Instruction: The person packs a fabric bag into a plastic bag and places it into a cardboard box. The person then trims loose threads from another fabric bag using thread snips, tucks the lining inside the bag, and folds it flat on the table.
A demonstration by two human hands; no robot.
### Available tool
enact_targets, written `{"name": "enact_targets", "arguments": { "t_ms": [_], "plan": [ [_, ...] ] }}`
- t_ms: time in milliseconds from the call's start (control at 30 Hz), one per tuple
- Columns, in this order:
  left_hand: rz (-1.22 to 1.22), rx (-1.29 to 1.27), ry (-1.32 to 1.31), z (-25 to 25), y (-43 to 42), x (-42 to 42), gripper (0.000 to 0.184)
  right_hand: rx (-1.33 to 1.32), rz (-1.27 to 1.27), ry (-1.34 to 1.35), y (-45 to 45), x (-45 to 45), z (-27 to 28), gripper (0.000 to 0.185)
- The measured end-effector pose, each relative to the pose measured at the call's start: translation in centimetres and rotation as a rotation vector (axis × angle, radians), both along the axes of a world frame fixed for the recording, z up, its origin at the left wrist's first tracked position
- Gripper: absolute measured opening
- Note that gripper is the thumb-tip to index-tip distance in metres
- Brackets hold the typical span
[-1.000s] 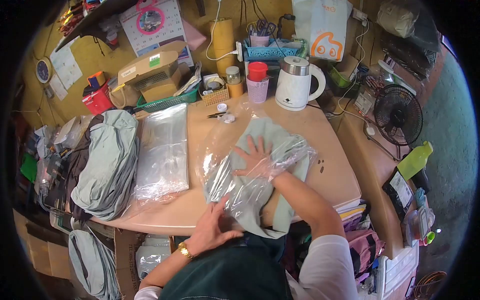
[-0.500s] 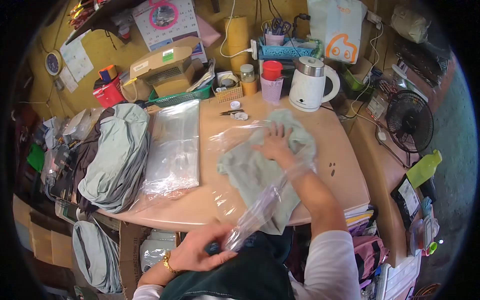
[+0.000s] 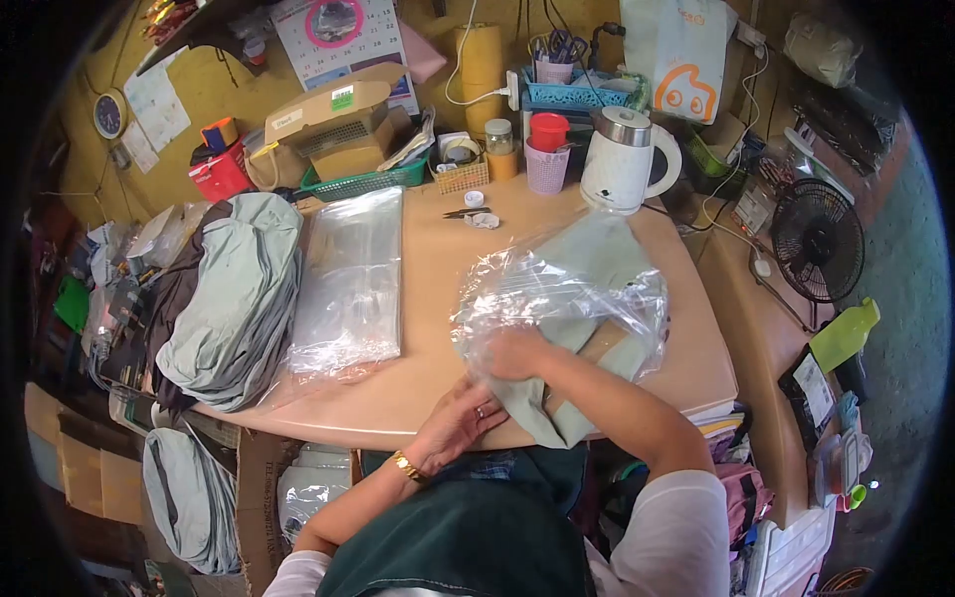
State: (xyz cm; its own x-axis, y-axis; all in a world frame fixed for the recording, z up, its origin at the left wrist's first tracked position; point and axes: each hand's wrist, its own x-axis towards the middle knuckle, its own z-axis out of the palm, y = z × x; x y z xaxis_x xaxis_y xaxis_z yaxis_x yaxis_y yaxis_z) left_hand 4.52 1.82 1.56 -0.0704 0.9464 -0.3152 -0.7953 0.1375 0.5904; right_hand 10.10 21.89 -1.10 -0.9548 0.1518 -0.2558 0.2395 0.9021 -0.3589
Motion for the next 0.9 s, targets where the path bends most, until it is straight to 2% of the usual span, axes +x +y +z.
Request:
{"name": "enact_targets", "arguments": {
  "t_ms": [33, 133, 167, 200, 267, 300, 367, 400, 467, 500, 533, 600, 633, 667, 700, 733, 800, 833, 867, 900],
  "plan": [
    [0.012, 0.033, 0.115, 0.3, 0.4, 0.5, 0.079, 0.385, -0.029, 0.009, -0.2, -0.1, 0.7, 0.074],
    [-0.076, 0.009, 0.159, -2.2, 1.7, 1.4, 0.078, 0.248, -0.142, 0.019, 4.0, -3.0, -0.6, 0.078],
    [-0.100, -0.007, 0.137, -4.0, 2.5, 1.1, 0.083, 0.292, -0.265, 0.075, 4.3, -3.7, -1.1, 0.079],
    [-0.097, -0.003, 0.141, -3.4, 2.4, 1.4, 0.083, 0.296, -0.264, 0.080, 4.0, -4.1, -0.7, 0.079],
    [0.376, 0.166, 0.802, -2.3, 2.3, 1.9, 0.069, 0.349, -0.396, 0.031, 3.3, -5.0, 0.1, 0.081],
    [0.378, 0.171, 0.802, -1.9, 2.4, 1.7, 0.069, 0.345, -0.429, -0.019, 2.5, -5.2, 1.1, 0.082],
    [0.530, 0.258, 0.886, -1.6, 3.1, 0.7, 0.059, 0.365, -0.344, -0.034, 3.5, -6.4, -2.0, 0.080],
    [0.581, 0.286, 0.911, -1.8, 3.5, 0.0, 0.056, 0.331, -0.374, -0.028, 2.7, -6.4, -1.4, 0.075],
    [0.222, 0.258, 1.027, -3.8, 4.8, -2.4, 0.036, 0.296, -0.405, -0.025, 2.0, -6.1, -0.7, 0.070],
    [0.273, 0.170, 0.796, -1.0, 4.2, -1.8, 0.020, 0.347, -0.335, -0.068, 2.3, -6.0, -0.5, 0.075],
    [0.271, 0.179, 0.800, 0.9, 3.3, -1.1, 0.020, 0.294, -0.356, -0.043, 2.8, -5.9, 0.0, 0.077],
    [0.164, 0.271, 1.129, 3.9, 0.9, 0.4, 0.018, 0.242, -0.381, -0.017, 4.8, -5.9, -0.9, 0.080],
    [0.044, 0.500, 1.306, 6.2, -0.7, 1.3, 0.022, 0.422, -0.333, 0.118, 7.1, -6.1, -4.0, 0.079],
    [-0.083, 0.730, 1.470, 8.1, -2.0, 2.0, 0.026, 0.288, -0.454, 0.132, 5.4, -5.7, -0.8, 0.078],
    [-0.379, 0.771, 1.373, 9.0, -2.5, 2.2, 0.029, 0.160, -0.577, 0.157, 3.4, -5.2, 2.9, 0.077],
    [-0.669, 0.806, 1.256, 9.6, -2.7, 2.2, 0.032, 0.159, -0.576, 0.153, 3.1, -5.0, 2.4, 0.077],
    [-0.898, 0.682, 1.339, 9.5, -4.4, 0.0, 0.041, -0.175, -0.193, 0.392, 1.6, -3.8, 1.0, 0.069],
    [-1.001, 0.494, 1.331, 10.1, -5.1, -2.0, 0.045, -0.171, -0.195, 0.393, 1.3, -2.5, 0.4, 0.069],
    [-0.774, 0.417, 1.408, 8.6, -6.2, -4.3, 0.044, -0.072, -0.026, 0.450, 1.1, -0.5, -0.3, 0.071],
    [-0.627, -0.161, 1.011, 9.1, -7.4, -5.9, 0.044, 0.028, 0.141, 0.506, 0.9, 0.6, -0.8, 0.073]
  ]
}}
